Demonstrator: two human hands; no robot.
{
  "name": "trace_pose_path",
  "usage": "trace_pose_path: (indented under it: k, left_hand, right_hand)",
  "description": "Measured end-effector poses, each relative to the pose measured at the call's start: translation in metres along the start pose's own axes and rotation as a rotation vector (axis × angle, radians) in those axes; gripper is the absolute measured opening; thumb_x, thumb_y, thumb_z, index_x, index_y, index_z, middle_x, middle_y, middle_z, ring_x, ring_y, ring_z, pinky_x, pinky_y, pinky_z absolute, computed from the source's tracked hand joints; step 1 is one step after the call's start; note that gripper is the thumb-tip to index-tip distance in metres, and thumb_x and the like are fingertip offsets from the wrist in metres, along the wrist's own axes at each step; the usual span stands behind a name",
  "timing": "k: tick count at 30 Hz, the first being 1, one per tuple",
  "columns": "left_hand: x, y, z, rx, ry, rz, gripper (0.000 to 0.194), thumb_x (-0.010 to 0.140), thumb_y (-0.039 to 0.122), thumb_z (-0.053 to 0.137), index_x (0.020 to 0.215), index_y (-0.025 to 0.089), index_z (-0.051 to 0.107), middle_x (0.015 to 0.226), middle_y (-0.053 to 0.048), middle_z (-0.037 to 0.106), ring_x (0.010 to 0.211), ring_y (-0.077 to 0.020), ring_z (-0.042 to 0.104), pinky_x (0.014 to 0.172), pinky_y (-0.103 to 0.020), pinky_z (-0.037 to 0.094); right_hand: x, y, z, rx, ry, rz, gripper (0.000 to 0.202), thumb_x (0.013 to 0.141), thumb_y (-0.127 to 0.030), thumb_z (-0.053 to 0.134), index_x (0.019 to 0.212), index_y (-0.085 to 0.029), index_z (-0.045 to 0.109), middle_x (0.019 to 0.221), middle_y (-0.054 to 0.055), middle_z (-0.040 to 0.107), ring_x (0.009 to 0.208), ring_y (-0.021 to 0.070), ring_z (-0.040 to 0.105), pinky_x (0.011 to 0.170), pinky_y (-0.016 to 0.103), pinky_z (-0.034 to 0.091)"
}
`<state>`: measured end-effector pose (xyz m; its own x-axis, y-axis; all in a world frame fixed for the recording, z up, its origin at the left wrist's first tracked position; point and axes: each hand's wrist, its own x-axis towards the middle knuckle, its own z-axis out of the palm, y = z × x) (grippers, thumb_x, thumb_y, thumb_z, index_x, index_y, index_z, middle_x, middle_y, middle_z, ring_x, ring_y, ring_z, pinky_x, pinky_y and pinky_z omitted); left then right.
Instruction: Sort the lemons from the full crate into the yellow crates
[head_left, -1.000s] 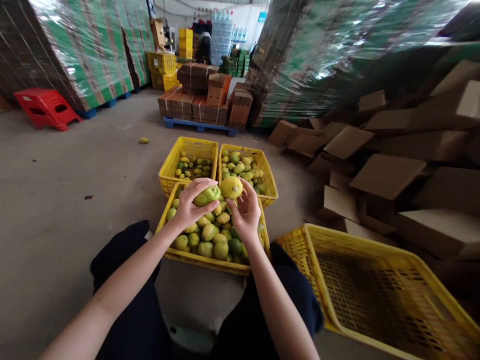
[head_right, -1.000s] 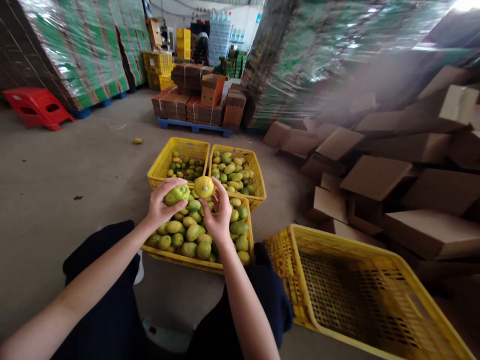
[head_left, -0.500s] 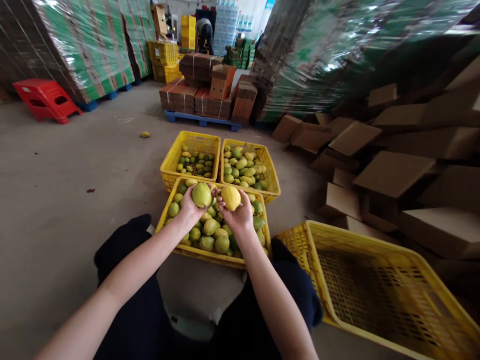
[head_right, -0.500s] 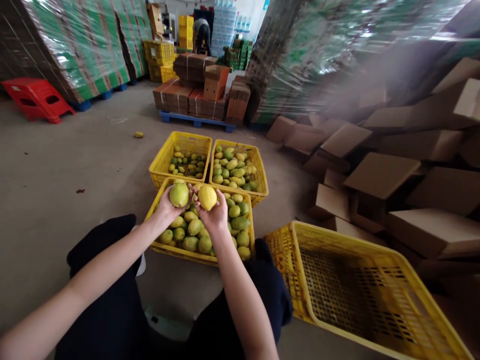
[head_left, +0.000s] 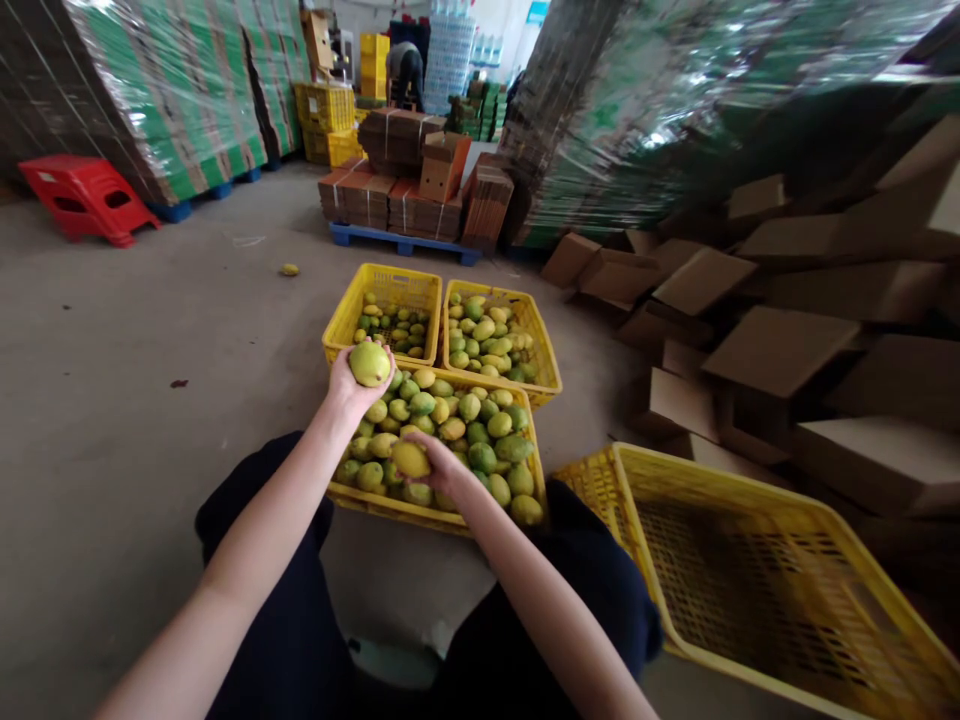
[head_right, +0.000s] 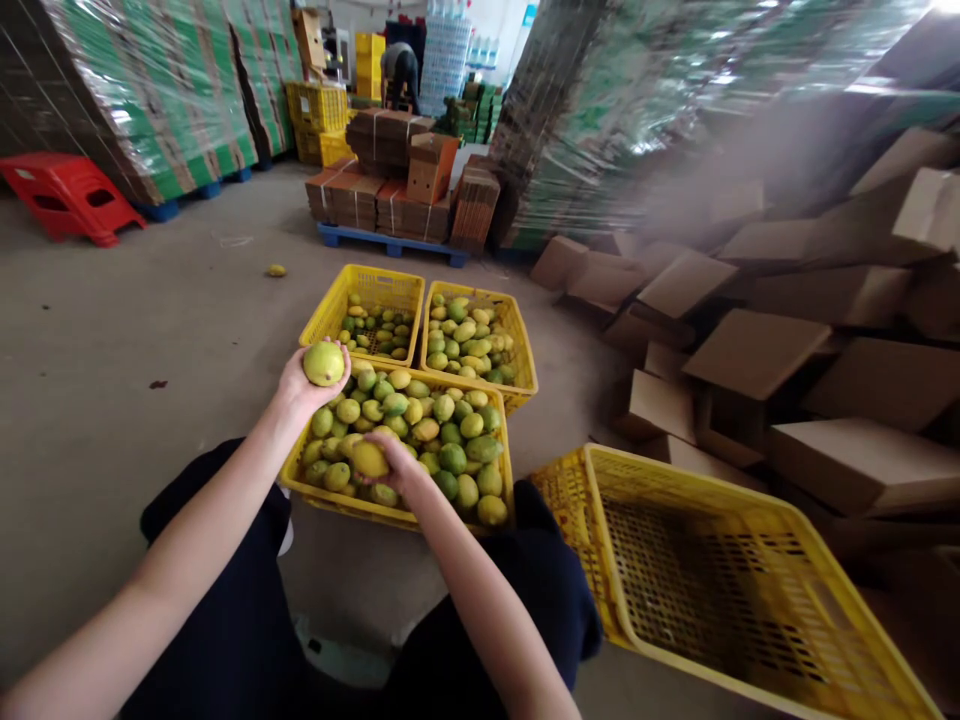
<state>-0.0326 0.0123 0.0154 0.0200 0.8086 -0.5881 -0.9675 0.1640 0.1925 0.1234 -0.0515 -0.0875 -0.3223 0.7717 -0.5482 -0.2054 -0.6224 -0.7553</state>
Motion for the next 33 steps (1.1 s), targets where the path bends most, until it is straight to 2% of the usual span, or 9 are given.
trace_pose_path:
  k: [3, 5, 11, 14, 16, 20, 24, 29, 33]
  left_hand:
    - [-0.001, 0.015, 0.0, 0.041, 0.0, -0.002, 0.02, 0.09, 0.018, 0.044, 0.085, 0.018, 0.063, 0.068, -0.002, 0.067, 0.062, -0.017, 0.069, 0.06, -0.029, 0.058]
    - [-0.002, 0.021, -0.001, 0.065, 0.005, -0.01, 0.018, 0.089, 0.017, 0.045, 0.084, 0.018, 0.062, 0.067, -0.002, 0.066, 0.062, -0.0175, 0.069, 0.06, -0.029, 0.058]
    - [-0.004, 0.036, 0.002, 0.114, 0.048, 0.009, 0.019, 0.09, 0.019, 0.043, 0.087, 0.018, 0.062, 0.068, -0.004, 0.065, 0.059, -0.0183, 0.066, 0.055, -0.029, 0.057]
    - [-0.004, 0.042, 0.002, 0.086, 0.07, 0.026, 0.024, 0.09, 0.021, 0.041, 0.098, 0.016, 0.063, 0.072, -0.006, 0.064, 0.061, -0.0193, 0.065, 0.053, -0.029, 0.057]
    - [-0.004, 0.044, 0.001, 0.074, 0.088, 0.043, 0.028, 0.091, 0.022, 0.04, 0.106, 0.016, 0.062, 0.076, -0.007, 0.065, 0.064, -0.02, 0.066, 0.052, -0.03, 0.058]
    - [-0.006, 0.041, -0.003, 0.07, 0.075, 0.1, 0.031, 0.09, 0.022, 0.041, 0.113, 0.017, 0.06, 0.085, -0.009, 0.067, 0.072, -0.0223, 0.068, 0.056, -0.032, 0.061]
    - [-0.002, 0.034, -0.008, 0.066, 0.074, 0.151, 0.032, 0.091, 0.023, 0.038, 0.114, 0.018, 0.06, 0.091, -0.01, 0.067, 0.081, -0.0248, 0.069, 0.06, -0.035, 0.063]
    - [0.021, 0.012, -0.02, 0.122, 0.107, 0.159, 0.027, 0.093, 0.026, 0.04, 0.109, 0.017, 0.06, 0.087, -0.008, 0.067, 0.078, -0.0217, 0.069, 0.064, -0.035, 0.064]
    - [0.037, -0.027, -0.047, 0.317, 0.218, -0.063, 0.023, 0.095, 0.036, 0.044, 0.102, 0.02, 0.059, 0.082, -0.005, 0.064, 0.072, -0.0171, 0.067, 0.057, -0.025, 0.061]
  right_hand:
    - [0.0, 0.012, 0.004, -0.284, -0.132, 0.355, 0.016, 0.066, -0.023, 0.076, 0.07, -0.021, 0.061, 0.053, 0.0, 0.065, 0.043, 0.0209, 0.063, 0.033, 0.026, 0.047]
    - [0.005, -0.001, 0.006, -0.422, -0.135, 0.464, 0.019, 0.066, -0.02, 0.079, 0.074, -0.021, 0.061, 0.056, -0.001, 0.066, 0.046, 0.02, 0.063, 0.038, 0.028, 0.051]
    - [0.047, -0.121, 0.019, -0.315, 0.107, 0.01, 0.014, 0.086, -0.032, 0.063, 0.092, -0.022, 0.055, 0.081, -0.001, 0.066, 0.068, 0.0127, 0.066, 0.068, 0.03, 0.06]
    - [0.056, -0.153, 0.022, -0.293, 0.218, -0.198, 0.008, 0.084, -0.027, 0.06, 0.09, -0.024, 0.056, 0.087, 0.0, 0.065, 0.072, 0.0117, 0.064, 0.069, 0.024, 0.058]
    - [0.048, -0.145, 0.018, -0.324, 0.226, -0.269, 0.006, 0.079, -0.022, 0.062, 0.085, -0.023, 0.061, 0.085, 0.0, 0.066, 0.072, 0.012, 0.064, 0.066, 0.022, 0.056]
    - [0.022, -0.093, 0.003, -0.425, 0.18, -0.293, 0.009, 0.062, -0.012, 0.071, 0.066, -0.019, 0.066, 0.067, 0.0, 0.066, 0.062, 0.0132, 0.06, 0.057, 0.023, 0.05]
    - [0.006, -0.055, -0.018, -0.468, 0.181, -0.406, 0.015, 0.054, -0.016, 0.077, 0.057, -0.02, 0.063, 0.054, -0.004, 0.059, 0.052, 0.011, 0.051, 0.052, 0.024, 0.044]
    - [-0.012, -0.056, -0.032, -0.35, 0.176, -0.495, 0.024, 0.051, -0.03, 0.082, 0.058, -0.021, 0.061, 0.056, -0.004, 0.06, 0.054, 0.0116, 0.053, 0.054, 0.025, 0.047]
    - [-0.036, -0.078, -0.04, -0.148, 0.201, -0.585, 0.021, 0.052, -0.027, 0.082, 0.06, -0.021, 0.063, 0.066, -0.003, 0.067, 0.06, 0.0109, 0.058, 0.06, 0.024, 0.052]
